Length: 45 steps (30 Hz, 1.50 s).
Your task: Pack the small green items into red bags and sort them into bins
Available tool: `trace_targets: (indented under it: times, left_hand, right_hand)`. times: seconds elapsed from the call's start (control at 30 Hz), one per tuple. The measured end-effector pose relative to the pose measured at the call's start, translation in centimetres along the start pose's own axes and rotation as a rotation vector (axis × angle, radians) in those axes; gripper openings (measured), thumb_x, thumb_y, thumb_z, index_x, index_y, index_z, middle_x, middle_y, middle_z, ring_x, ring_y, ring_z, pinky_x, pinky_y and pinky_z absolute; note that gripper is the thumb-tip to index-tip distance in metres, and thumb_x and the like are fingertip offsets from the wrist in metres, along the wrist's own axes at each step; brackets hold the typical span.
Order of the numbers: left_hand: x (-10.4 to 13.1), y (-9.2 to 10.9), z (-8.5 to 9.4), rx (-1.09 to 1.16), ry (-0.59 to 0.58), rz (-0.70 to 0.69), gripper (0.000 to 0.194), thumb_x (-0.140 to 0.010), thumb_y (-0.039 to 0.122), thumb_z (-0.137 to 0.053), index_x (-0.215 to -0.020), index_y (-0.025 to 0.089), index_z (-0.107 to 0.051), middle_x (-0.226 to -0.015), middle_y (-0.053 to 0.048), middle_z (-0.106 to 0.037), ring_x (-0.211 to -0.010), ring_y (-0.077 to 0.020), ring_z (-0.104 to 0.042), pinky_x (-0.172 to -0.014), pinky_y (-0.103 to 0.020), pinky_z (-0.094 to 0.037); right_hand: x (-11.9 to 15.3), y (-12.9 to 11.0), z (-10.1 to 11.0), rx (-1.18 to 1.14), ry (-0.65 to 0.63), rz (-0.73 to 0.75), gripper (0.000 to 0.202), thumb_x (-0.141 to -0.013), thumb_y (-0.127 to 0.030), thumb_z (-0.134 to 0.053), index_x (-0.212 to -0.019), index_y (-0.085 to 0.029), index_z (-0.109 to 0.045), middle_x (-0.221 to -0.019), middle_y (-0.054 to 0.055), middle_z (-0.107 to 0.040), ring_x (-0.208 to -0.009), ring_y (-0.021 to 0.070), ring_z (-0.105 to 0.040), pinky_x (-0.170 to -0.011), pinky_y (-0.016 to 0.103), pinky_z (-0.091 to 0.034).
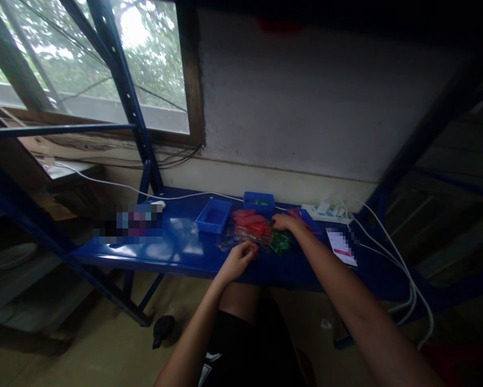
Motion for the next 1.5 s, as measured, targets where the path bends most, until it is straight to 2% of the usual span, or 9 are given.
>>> trace_targets:
  times: [0.2,0.33,0.43,0.53,0.7,0.93,1.13,1.3,1.5]
  left_hand:
    - [-0.1,0.1,0.0,-0.015,-0.002,-0.001,0.013,-0.080,0.023,-0.048,-0.079,0.015,-0.058,-0.072,-0.002,-0.061,-0.066,-0.0151,-0.053,-0.063,-0.025,-0.040]
    - [0.0,0.1,0.1,-0.020,-0.008,-0.004,0.013,-0.081,0.023,-0.048,-0.081,0.014,-0.058,-0.073,-0.002,-0.061,-0.066,-0.0144,-0.054,-0.063,-0.024,-0.041]
    - [0.0,0.0,0.1,-0.023,0.002,-0.011,0.014,-0.083,0.025,-0.049,-0.081,0.015,-0.058,-0.073,-0.002,-0.061,-0.066,-0.0144,-0.055,-0.063,-0.024,-0.041]
    - [0.1,0.3,0.0,-0.017,0.015,-0.016,0.017,-0.084,0.029,-0.050,-0.081,0.014,-0.059,-0.073,-0.002,-0.062,-0.067,-0.0147,-0.055,-0.064,-0.024,-0.042]
    - [0.1,1.0,0.1,0.035,0.020,0.025,0.027,-0.083,0.037,-0.053,-0.093,0.014,-0.063,-0.079,-0.003,-0.065,-0.068,-0.0152,-0.056,-0.064,-0.025,-0.044]
    - [0.0,1.0,0.4,-0.004,-0.056,-0.026,0.027,-0.082,0.038,-0.055,-0.082,0.013,-0.065,-0.079,-0.005,-0.068,-0.072,-0.0171,-0.059,-0.069,-0.027,-0.044]
    - [-0.1,0.4,0.3,0.078,-0.050,0.028,0.029,-0.079,0.042,-0.059,-0.086,0.014,-0.063,-0.076,-0.004,-0.065,-0.070,-0.0163,-0.058,-0.064,-0.025,-0.042]
    - [0.0,0.3,0.2,0.149,-0.051,0.084,0.049,-0.075,0.042,-0.063,-0.115,0.014,-0.053,-0.066,0.003,-0.056,-0.057,-0.0103,-0.049,-0.054,-0.020,-0.035]
    - [0.0,0.8,-0.2,0.169,-0.088,0.077,0.063,-0.068,0.035,-0.071,-0.122,0.014,-0.047,-0.065,0.006,-0.050,-0.057,-0.0090,-0.047,-0.054,-0.020,-0.035]
  right_hand:
    - [0.8,-0.5,0.2,0.023,0.006,-0.046,0.030,-0.090,-0.032,-0.056,-0.116,-0.017,-0.056,-0.117,0.008,-0.058,-0.099,0.0212,-0.060,-0.082,0.040,-0.052]
    - [2.4,-1.2,1.3,0.080,0.063,-0.075,0.030,-0.075,-0.014,-0.069,-0.104,-0.016,-0.065,-0.106,0.013,-0.066,-0.098,0.0276,-0.062,-0.083,0.035,-0.049]
    - [4.3,-1.6,2.2,0.117,0.202,-0.066,0.042,-0.075,-0.009,-0.062,-0.117,-0.015,-0.060,-0.121,0.017,-0.060,-0.112,0.0311,-0.056,-0.093,0.036,-0.042]
    - [6.8,-2.1,2.1,0.135,0.445,-0.009,0.046,-0.077,-0.010,-0.055,-0.124,-0.014,-0.055,-0.122,0.017,-0.058,-0.114,0.0301,-0.054,-0.096,0.038,-0.041]
    - [10.9,-4.1,-2.2,0.008,0.691,0.253,0.053,-0.075,-0.006,-0.049,-0.126,-0.021,-0.053,-0.120,0.011,-0.059,-0.111,0.0263,-0.054,-0.096,0.040,-0.043]
    - [12.9,-4.8,-7.8,-0.155,0.664,0.497,0.054,-0.076,-0.004,-0.046,-0.126,-0.023,-0.054,-0.117,0.009,-0.061,-0.111,0.0241,-0.055,-0.096,0.042,-0.046]
    - [12.7,-3.3,-8.2,-0.332,0.684,0.408,0.043,-0.079,-0.016,-0.054,-0.121,-0.023,-0.057,-0.121,0.010,-0.060,-0.114,0.0245,-0.055,-0.098,0.043,-0.045]
    - [12.5,-2.9,-8.2,-0.497,0.595,0.338,0.035,-0.083,-0.020,-0.053,-0.117,-0.022,-0.060,-0.113,0.010,-0.065,-0.085,0.0193,-0.066,-0.080,0.035,-0.054]
    - [12.3,-2.9,-8.1,-0.551,0.580,0.324,0.030,-0.082,-0.022,-0.054,-0.110,-0.022,-0.064,-0.109,0.009,-0.067,-0.085,0.0188,-0.066,-0.079,0.033,-0.054]
Point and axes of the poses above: each hand's wrist, its own x-axis away from the middle knuckle, its own z-axis out of the back of the hand, y = z × x, the point moved 1 cm from there along -x, towards the middle knuckle
